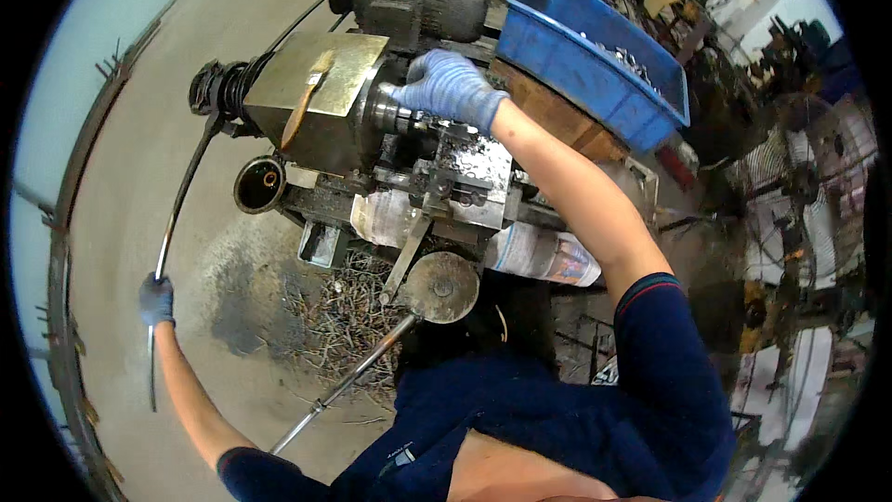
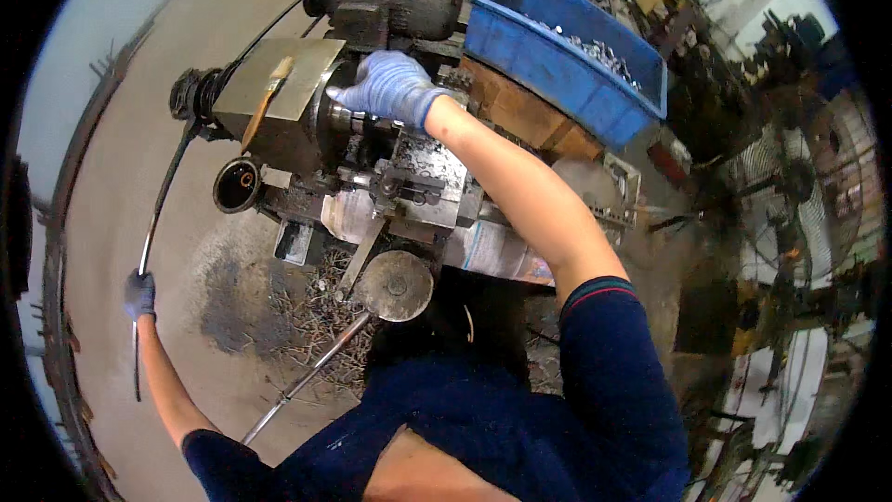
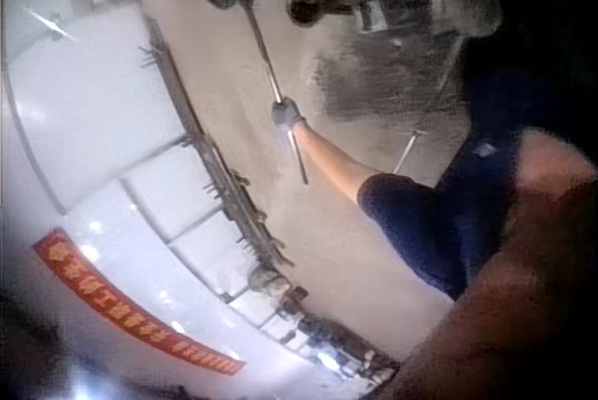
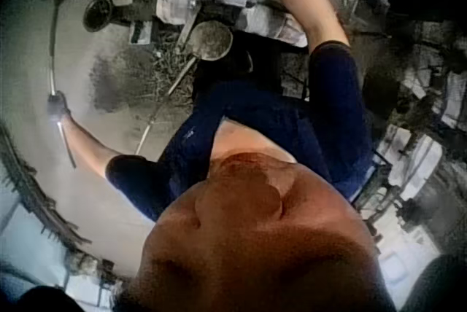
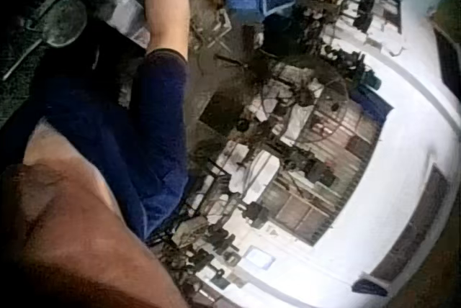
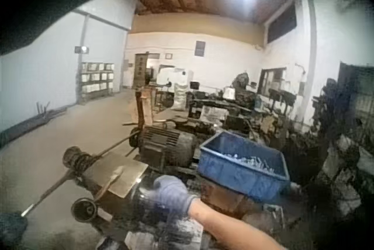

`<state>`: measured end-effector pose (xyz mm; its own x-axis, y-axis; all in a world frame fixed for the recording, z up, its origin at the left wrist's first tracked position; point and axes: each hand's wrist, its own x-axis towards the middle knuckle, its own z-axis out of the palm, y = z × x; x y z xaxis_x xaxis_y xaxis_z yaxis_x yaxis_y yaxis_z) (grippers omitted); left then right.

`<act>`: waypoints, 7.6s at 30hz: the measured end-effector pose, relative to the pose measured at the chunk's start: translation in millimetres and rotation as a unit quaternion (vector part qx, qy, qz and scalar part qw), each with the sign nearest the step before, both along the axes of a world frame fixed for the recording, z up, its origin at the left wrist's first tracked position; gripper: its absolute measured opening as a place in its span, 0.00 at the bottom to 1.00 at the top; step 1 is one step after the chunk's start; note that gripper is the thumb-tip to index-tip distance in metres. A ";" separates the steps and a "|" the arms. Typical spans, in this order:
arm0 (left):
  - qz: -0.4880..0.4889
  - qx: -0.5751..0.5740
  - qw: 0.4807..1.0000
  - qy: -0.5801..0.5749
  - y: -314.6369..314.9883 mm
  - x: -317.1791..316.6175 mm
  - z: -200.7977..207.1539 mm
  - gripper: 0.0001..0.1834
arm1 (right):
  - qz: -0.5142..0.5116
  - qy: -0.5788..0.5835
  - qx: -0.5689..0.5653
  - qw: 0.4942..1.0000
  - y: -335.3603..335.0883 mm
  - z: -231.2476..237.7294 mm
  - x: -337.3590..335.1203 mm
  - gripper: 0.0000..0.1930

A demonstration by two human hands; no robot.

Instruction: The person operates a manual metal lathe to machine metal bolts. The person picks up bolts from a container, inserts them into the lathe chuck, tightens the chuck, operates the cutting tool levers, and then removes the finished parts and places them into a separate bin.

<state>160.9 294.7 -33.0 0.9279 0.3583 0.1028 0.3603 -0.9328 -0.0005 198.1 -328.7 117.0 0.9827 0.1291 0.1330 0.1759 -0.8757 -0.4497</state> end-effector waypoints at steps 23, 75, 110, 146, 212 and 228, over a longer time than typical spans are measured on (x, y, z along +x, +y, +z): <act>-0.333 -0.017 0.915 0.228 -257.6 7.4 -74.7 0.17 | -0.407 0.096 -0.129 0.899 -376.2 -94.8 -302.8 0.35; -0.347 -0.299 0.763 0.456 -318.5 -171.2 -14.4 0.20 | -0.508 0.075 -0.366 0.777 -439.4 -206.6 -300.6 0.36; -0.304 -0.078 0.927 0.207 -226.1 39.6 -118.0 0.22 | -0.173 -0.173 0.088 0.966 -152.0 -27.1 -202.3 0.21; -0.154 -0.534 0.831 0.037 -119.3 -45.8 -4.9 0.18 | -0.129 -0.112 -0.203 0.964 -141.9 75.1 -91.7 0.29; -0.077 -0.497 0.864 0.031 -102.2 -126.7 0.6 0.22 | 0.104 0.017 -0.279 0.954 5.1 -1.9 -46.1 0.31; -0.128 -0.135 0.982 -0.039 -110.7 -123.3 -9.0 0.15 | 0.024 0.051 -0.093 0.994 16.3 -29.0 7.3 0.33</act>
<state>37.6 184.0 -42.0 0.9842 0.1391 0.1095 0.1041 -0.9552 0.2770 205.4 -312.4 88.0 0.9817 0.1902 0.0034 0.1824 -0.9366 -0.2991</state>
